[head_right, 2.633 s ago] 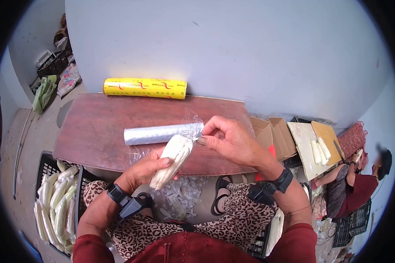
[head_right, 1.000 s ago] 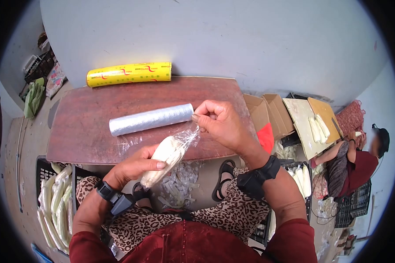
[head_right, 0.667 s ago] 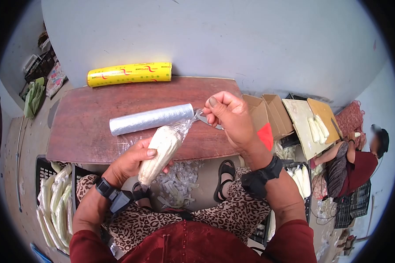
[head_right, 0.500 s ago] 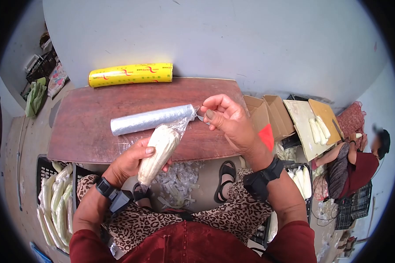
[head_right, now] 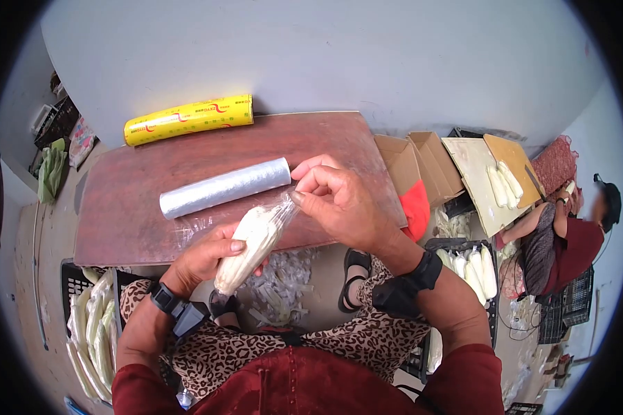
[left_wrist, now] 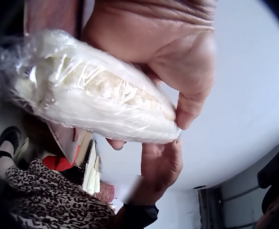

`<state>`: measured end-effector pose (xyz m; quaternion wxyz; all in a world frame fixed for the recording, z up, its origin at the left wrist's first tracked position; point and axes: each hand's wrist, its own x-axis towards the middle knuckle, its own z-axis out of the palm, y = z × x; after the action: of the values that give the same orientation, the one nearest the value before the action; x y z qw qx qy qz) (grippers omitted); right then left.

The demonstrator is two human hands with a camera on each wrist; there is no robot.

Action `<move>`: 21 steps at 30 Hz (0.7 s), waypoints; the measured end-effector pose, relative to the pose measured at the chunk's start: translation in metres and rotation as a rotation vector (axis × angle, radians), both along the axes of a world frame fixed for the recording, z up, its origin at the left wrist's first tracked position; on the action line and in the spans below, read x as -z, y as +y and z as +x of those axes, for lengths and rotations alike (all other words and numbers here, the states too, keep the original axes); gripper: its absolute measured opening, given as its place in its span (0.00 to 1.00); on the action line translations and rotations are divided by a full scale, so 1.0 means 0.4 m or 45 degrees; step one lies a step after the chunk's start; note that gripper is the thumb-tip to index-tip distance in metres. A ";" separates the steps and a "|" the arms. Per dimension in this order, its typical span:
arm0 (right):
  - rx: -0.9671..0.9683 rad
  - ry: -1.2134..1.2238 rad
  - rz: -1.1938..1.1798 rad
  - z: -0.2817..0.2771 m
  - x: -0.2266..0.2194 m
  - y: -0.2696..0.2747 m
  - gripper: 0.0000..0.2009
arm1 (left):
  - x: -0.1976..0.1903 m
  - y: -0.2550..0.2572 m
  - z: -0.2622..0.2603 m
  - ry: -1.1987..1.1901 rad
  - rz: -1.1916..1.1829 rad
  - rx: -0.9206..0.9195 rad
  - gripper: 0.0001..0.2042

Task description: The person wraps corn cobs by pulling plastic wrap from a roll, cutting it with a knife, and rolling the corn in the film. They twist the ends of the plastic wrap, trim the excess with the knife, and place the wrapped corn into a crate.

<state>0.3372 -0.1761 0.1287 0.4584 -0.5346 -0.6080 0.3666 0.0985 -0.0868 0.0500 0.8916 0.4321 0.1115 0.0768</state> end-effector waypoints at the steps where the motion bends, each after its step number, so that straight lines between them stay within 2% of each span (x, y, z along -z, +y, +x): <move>1: 0.024 -0.007 0.038 0.002 0.003 -0.002 0.03 | 0.000 0.000 0.005 0.007 -0.010 0.004 0.26; 8: 0.202 0.107 0.017 0.031 -0.002 -0.010 0.06 | 0.004 0.001 0.036 0.087 0.024 -0.002 0.28; 11: 0.307 0.466 -0.120 0.049 -0.012 -0.010 0.09 | 0.013 0.008 0.037 0.098 0.063 0.029 0.28; 14: 0.180 0.240 -0.172 0.061 -0.014 -0.015 0.10 | 0.010 0.007 0.038 0.131 0.079 0.021 0.28; 17: 0.062 -0.126 -0.166 0.060 -0.012 -0.027 0.13 | -0.003 0.001 0.042 0.158 0.105 0.002 0.27; 20: 0.039 -0.304 -0.060 0.064 0.006 -0.028 0.17 | -0.026 -0.004 0.050 0.176 0.108 0.019 0.24; 21: 0.036 -0.343 -0.129 0.061 -0.001 -0.031 0.16 | -0.023 -0.003 0.052 0.189 0.117 0.024 0.24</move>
<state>0.3615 -0.1883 0.1290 0.3500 -0.6100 -0.6372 0.3153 0.1194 -0.0880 0.0592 0.8609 0.4779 0.1697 0.0412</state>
